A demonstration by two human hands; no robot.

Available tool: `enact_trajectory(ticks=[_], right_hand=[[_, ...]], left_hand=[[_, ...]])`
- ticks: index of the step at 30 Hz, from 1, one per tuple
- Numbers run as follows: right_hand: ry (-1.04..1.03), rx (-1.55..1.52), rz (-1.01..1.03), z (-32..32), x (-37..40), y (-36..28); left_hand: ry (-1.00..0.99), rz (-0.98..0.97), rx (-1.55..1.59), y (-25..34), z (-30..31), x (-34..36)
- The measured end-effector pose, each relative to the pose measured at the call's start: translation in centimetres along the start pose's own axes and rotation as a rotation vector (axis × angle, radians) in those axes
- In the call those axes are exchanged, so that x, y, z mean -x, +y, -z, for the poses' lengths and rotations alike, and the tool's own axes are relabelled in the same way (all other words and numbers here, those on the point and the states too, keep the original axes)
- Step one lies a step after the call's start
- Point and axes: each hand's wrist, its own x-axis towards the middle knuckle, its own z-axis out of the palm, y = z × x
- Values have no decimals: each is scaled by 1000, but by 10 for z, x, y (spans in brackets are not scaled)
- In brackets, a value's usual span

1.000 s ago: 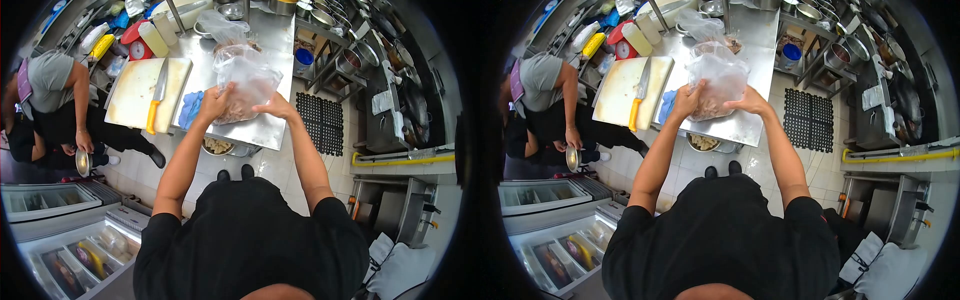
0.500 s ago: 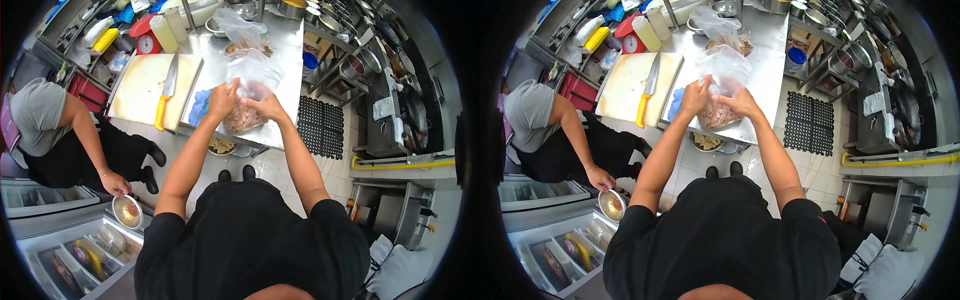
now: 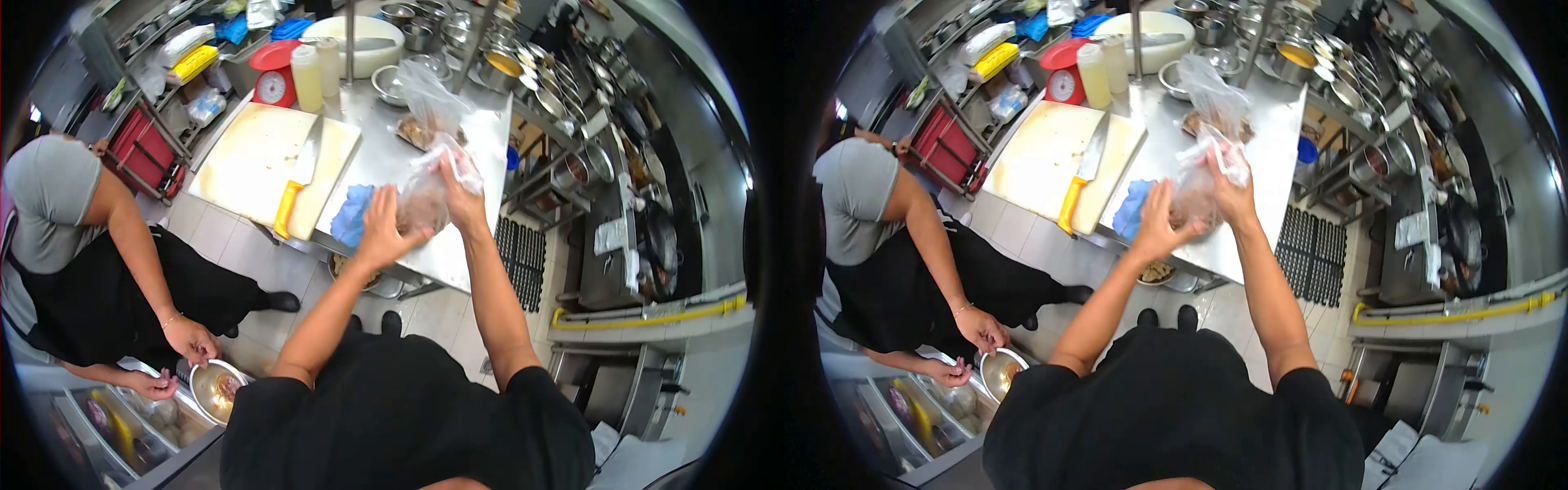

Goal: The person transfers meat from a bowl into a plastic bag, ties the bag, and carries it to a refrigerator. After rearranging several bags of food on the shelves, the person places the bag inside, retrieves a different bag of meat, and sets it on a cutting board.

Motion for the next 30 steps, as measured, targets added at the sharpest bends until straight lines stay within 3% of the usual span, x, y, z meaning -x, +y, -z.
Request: enact_trajectory(ticks=[1,3,5,7,9,10,13,15,16,17,19,20,21,23,26,27,28,30], right_hand=[[35,38,-19,-6,4,-4],[-117,-92,30,-25,20,3],[-304,204,228,-46,42,13],[-515,165,42,-57,57,-8],[-515,403,438,-47,51,-11],[-536,418,456,-37,43,-11],[-547,324,482,1,14,-6],[-574,146,487,31,-13,5],[-605,128,298,51,-20,14],[-639,115,104,68,-26,20],[-635,-25,15,90,-40,6],[-661,-47,21,98,-49,12],[-698,-95,62,99,-56,21],[-736,-146,95,104,-61,36],[-1112,-234,132,96,-59,49],[-1187,-214,191,95,-54,52],[-1128,-144,403,93,-50,50],[-1202,-210,314,95,-51,44]], left_hand=[[-18,105,-12,3,-11,11],[-129,110,-284,32,-7,9],[139,88,291,29,-31,11],[225,134,67,-40,3,4],[263,193,-285,-92,42,-6],[245,221,-369,-91,44,-10],[-96,216,-193,0,-34,-40],[-318,313,-74,28,-67,-55],[-374,373,-46,36,-77,-60],[-349,414,-80,34,-97,-54],[53,208,-171,33,-115,-52],[11,277,-443,45,-115,-49],[20,288,-468,43,-119,-45],[192,510,-632,28,-146,-23],[292,433,-445,4,-168,-2],[477,461,-371,23,-167,-9],[479,457,-363,34,-163,-15],[483,473,-272,55,-154,-22]])
